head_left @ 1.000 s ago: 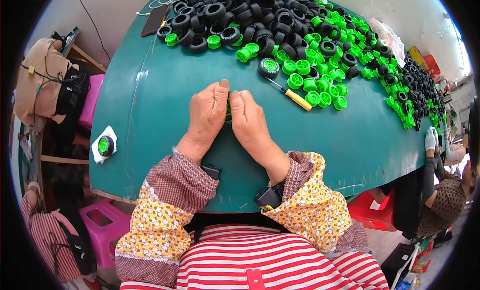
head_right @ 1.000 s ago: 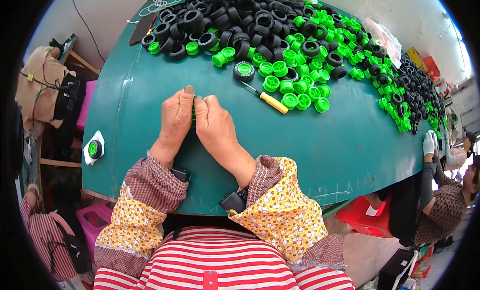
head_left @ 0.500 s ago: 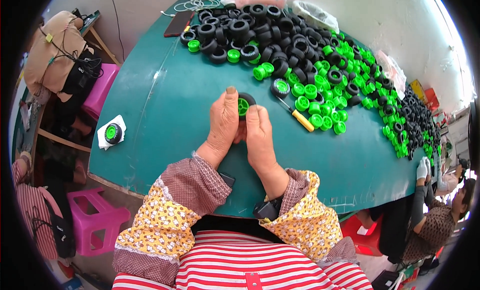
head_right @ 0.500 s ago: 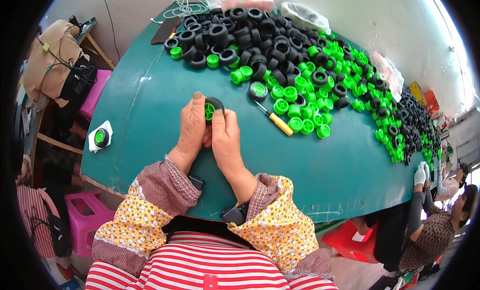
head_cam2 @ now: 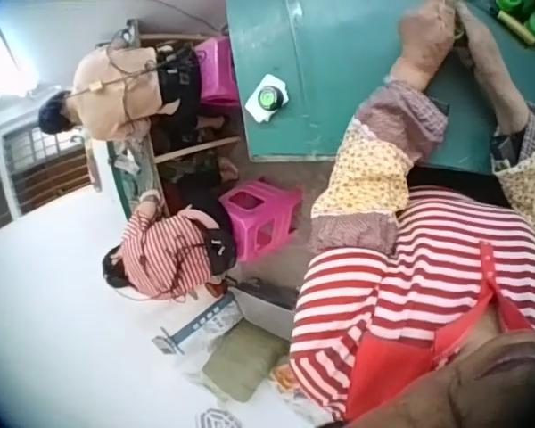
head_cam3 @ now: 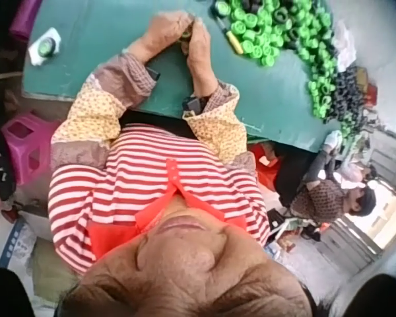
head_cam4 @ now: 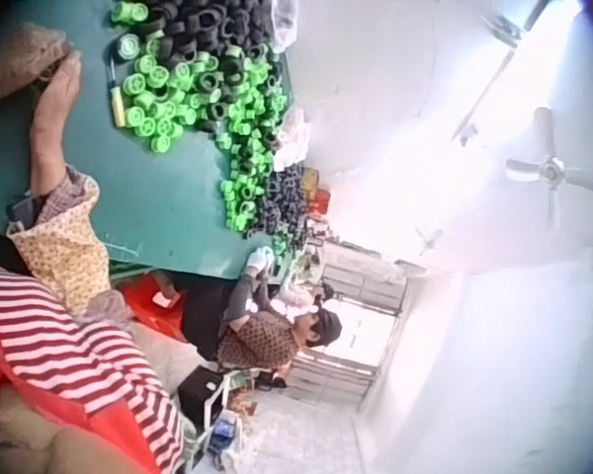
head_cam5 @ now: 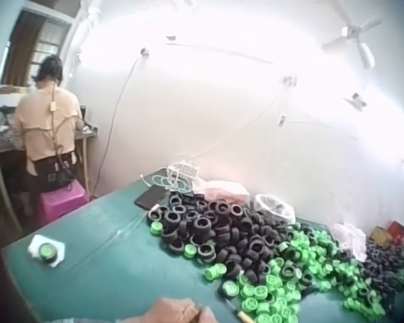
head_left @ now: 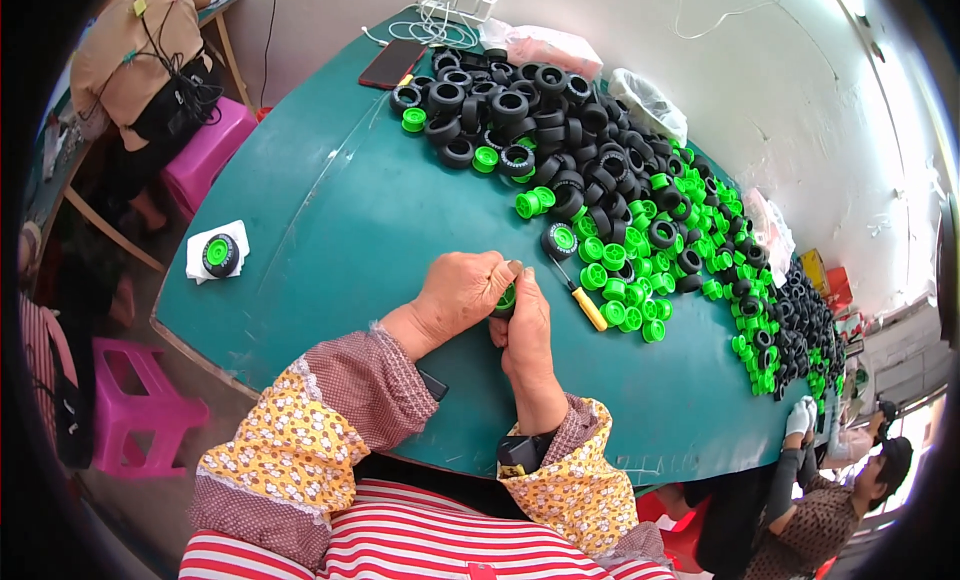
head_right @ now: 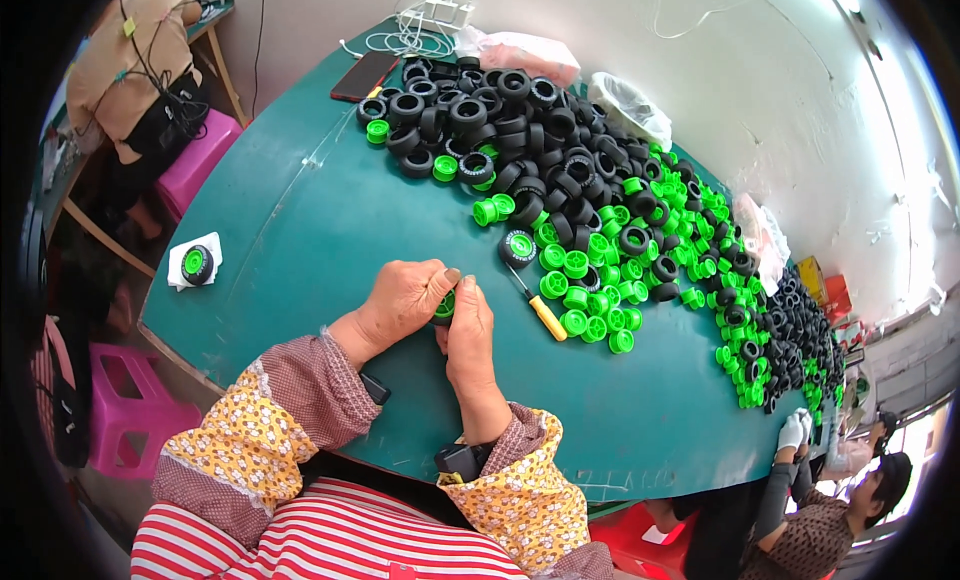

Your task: The person picks up a black tire and a green rim, presses the rim into the tire by hand, and uses a small screwdriver to seat the tire's edge before placing the completed wheel into a green crate.

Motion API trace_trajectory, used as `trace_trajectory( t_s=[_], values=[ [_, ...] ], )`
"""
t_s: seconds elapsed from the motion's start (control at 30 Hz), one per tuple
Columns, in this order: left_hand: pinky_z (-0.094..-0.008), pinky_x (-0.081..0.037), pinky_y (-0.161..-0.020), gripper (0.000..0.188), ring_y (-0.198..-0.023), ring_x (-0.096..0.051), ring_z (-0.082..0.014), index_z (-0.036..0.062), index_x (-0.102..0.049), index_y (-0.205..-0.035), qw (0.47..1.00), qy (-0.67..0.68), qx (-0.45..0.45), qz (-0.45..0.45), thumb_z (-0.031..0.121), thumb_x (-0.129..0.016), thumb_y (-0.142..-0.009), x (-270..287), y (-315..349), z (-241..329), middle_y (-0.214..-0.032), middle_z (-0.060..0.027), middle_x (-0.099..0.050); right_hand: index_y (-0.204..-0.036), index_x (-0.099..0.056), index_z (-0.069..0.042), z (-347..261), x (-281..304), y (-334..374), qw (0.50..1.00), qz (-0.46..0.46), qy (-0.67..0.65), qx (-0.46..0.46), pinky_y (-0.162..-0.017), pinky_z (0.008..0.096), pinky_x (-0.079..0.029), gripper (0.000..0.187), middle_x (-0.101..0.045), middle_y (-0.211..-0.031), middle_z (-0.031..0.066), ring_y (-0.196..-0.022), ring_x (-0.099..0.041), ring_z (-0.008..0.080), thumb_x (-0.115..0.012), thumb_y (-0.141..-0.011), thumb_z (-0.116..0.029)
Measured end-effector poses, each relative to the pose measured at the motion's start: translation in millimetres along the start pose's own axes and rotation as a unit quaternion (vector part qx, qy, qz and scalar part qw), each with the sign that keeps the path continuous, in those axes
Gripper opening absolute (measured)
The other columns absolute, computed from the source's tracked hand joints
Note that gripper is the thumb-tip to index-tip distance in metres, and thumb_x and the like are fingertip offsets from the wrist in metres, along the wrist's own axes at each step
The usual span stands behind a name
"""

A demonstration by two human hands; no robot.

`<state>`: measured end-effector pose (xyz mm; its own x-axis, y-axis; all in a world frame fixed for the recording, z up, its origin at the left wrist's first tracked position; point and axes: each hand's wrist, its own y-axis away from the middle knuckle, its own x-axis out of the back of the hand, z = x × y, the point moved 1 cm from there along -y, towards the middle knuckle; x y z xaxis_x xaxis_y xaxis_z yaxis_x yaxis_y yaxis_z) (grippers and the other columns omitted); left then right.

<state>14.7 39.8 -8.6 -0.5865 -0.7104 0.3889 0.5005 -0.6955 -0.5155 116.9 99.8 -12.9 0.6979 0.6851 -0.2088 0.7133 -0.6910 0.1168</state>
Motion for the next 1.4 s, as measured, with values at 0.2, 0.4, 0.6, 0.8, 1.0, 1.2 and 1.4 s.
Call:
trace_trajectory(
  t_s=[0.2, 0.4, 0.6, 0.8, 1.0, 1.2, 1.4],
  values=[
    [-0.0305, -0.039, -0.046, 0.038, -0.048, -0.046, -0.0186, 0.0025, -0.053, -0.070, 0.990, 0.089, 0.105, 0.009, 0.035, -0.047, -0.090, -8.2, -7.5, -2.0, -0.056, -0.0076, -0.049, -0.089, -0.045, -0.006, 2.7, -13.9, 2.6, 0.994, 0.035, -0.100, -0.011, -0.045, 0.0207, -0.041, 0.034, -0.050, -0.066, 0.0019, -0.051, -0.049, 0.0090, -0.032, -0.095, -0.037],
    [-0.0362, -0.036, -0.045, 0.049, -0.044, -0.043, -0.0276, -0.0005, -0.051, -0.063, 0.967, 0.168, 0.184, 0.058, 0.038, -0.042, -0.091, -2.3, -5.8, -8.7, -0.051, -0.0149, -0.047, -0.096, -0.045, -0.004, 10.1, -16.1, 5.4, 0.996, 0.002, 0.053, 0.074, -0.049, 0.0207, -0.042, 0.030, -0.052, -0.068, 0.0024, -0.057, -0.051, 0.0080, -0.037, -0.095, -0.032],
    [-0.0345, -0.032, -0.043, 0.045, -0.043, -0.038, -0.0198, -0.0012, -0.048, -0.060, 0.993, 0.070, 0.095, 0.003, 0.030, -0.043, -0.092, 3.3, -8.5, 2.1, -0.049, -0.0126, -0.040, -0.087, -0.045, -0.007, 14.2, -9.8, -2.5, 0.964, 0.076, 0.180, 0.182, -0.042, 0.0211, -0.036, 0.030, -0.046, -0.060, 0.0006, -0.047, -0.042, 0.0066, -0.037, -0.094, -0.035],
    [-0.0351, -0.034, -0.044, 0.043, -0.044, -0.039, -0.0253, -0.0007, -0.047, -0.060, 0.998, 0.015, 0.058, -0.022, 0.028, -0.044, -0.092, 3.0, -11.0, 3.2, -0.050, -0.0152, -0.041, -0.081, -0.045, -0.009, -1.8, -10.7, 6.4, 0.984, -0.010, -0.146, -0.103, -0.039, 0.0230, -0.030, 0.036, -0.038, -0.054, -0.0017, -0.043, -0.035, 0.0094, -0.033, -0.093, -0.040],
    [-0.0335, -0.037, -0.043, 0.049, -0.045, -0.044, -0.0173, 0.0001, -0.050, -0.064, 0.959, 0.193, 0.199, 0.052, 0.038, -0.039, -0.093, 1.0, -6.5, -6.5, -0.049, -0.0073, -0.046, -0.094, -0.047, -0.006, 5.1, -22.4, 4.7, 0.997, 0.017, -0.077, 0.009, -0.046, 0.0230, -0.039, 0.037, -0.053, -0.065, 0.0049, -0.049, -0.046, 0.0106, -0.031, -0.095, -0.039],
    [-0.0266, -0.034, -0.047, 0.050, -0.054, -0.038, -0.0082, 0.0019, -0.050, -0.067, 0.954, 0.203, 0.212, 0.054, 0.043, -0.037, -0.093, 7.1, -2.1, -12.7, -0.058, 0.0000, -0.045, -0.097, -0.047, -0.004, 0.6, -24.9, 7.8, 0.998, 0.011, 0.002, 0.058, -0.047, 0.0203, -0.041, 0.033, -0.054, -0.066, 0.0041, -0.050, -0.048, 0.0084, -0.034, -0.095, -0.035],
    [-0.0305, -0.031, -0.044, 0.049, -0.052, -0.033, -0.0097, 0.0004, -0.047, -0.062, 0.972, 0.169, 0.161, 0.036, 0.038, -0.040, -0.093, 5.4, -9.0, -5.1, -0.051, -0.0021, -0.036, -0.091, -0.049, -0.001, -0.5, -9.5, 2.2, 0.964, 0.048, 0.217, 0.144, -0.046, 0.0353, -0.039, 0.032, -0.053, -0.056, 0.0066, -0.051, -0.054, 0.0184, -0.043, -0.092, -0.033]
  ],
)
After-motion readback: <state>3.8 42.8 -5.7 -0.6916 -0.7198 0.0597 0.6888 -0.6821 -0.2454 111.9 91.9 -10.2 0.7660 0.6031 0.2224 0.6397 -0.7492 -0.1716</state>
